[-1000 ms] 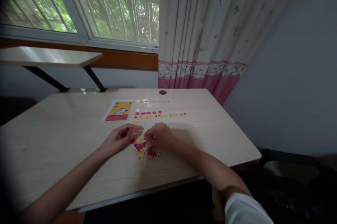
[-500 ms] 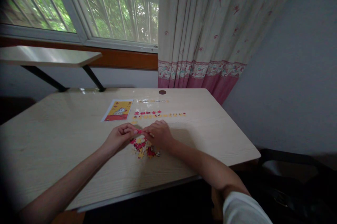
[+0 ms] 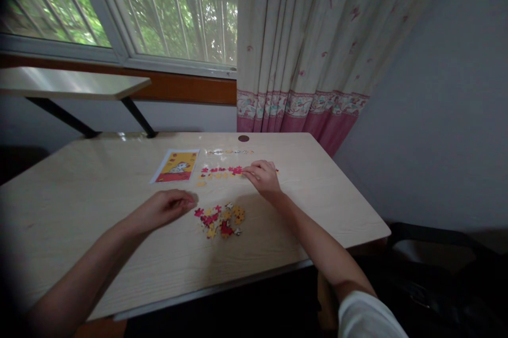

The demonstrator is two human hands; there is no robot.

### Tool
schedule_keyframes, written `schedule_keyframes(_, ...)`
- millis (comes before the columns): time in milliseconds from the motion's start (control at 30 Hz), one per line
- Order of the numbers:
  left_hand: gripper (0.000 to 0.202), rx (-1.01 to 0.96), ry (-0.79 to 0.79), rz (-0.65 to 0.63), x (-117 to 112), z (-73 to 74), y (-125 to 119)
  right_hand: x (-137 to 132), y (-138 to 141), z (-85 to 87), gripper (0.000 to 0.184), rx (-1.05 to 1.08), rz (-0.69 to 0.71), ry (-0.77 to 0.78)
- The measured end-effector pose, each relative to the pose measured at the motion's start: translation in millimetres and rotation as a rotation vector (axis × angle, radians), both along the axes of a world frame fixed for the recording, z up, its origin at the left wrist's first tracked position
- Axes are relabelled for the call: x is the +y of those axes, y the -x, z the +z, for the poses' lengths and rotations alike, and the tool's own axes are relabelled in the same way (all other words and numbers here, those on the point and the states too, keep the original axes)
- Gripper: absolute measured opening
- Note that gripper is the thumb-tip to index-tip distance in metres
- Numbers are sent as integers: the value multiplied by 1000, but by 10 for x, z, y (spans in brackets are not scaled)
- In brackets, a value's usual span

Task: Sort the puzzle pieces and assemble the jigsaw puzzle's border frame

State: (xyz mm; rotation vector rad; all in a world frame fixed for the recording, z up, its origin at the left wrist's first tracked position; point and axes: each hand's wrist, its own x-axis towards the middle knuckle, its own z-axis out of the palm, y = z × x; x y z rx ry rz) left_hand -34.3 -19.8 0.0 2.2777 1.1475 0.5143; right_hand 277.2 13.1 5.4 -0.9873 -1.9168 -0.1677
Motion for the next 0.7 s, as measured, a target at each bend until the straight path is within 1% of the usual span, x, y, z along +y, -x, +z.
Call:
schedule_keyframes(100, 28, 40, 3, -11, -9, -4, -21, 11, -12, 12, 19, -26, -8, 45)
schedule_keyframes(167, 28, 55, -9, -28, -25, 10, -52, 64, -43, 36, 19, -62, -18, 109)
schedule_keyframes(300, 26, 71, -49, -75, -58, 49, -118, 320, -164, 40, 18, -165, -27, 351)
schedule_keyframes(367, 26, 83, -62, -96, -68, 63, -139, 477, -221, 0, 20, -201, -46, 466)
schedule_keyframes(433, 26, 92, -69, -112, -72, 74, -148, 606, -256, -52, 21, -236, -71, 537)
schedule_keyframes(567, 24, 73, -55, -146, -70, 91, -145, 734, -263, -113, 21, -327, -72, 604)
schedule_keyframes(700, 22, 51, -53, -156, -68, 84, -150, 763, -245, -99, 18, -404, -56, 616)
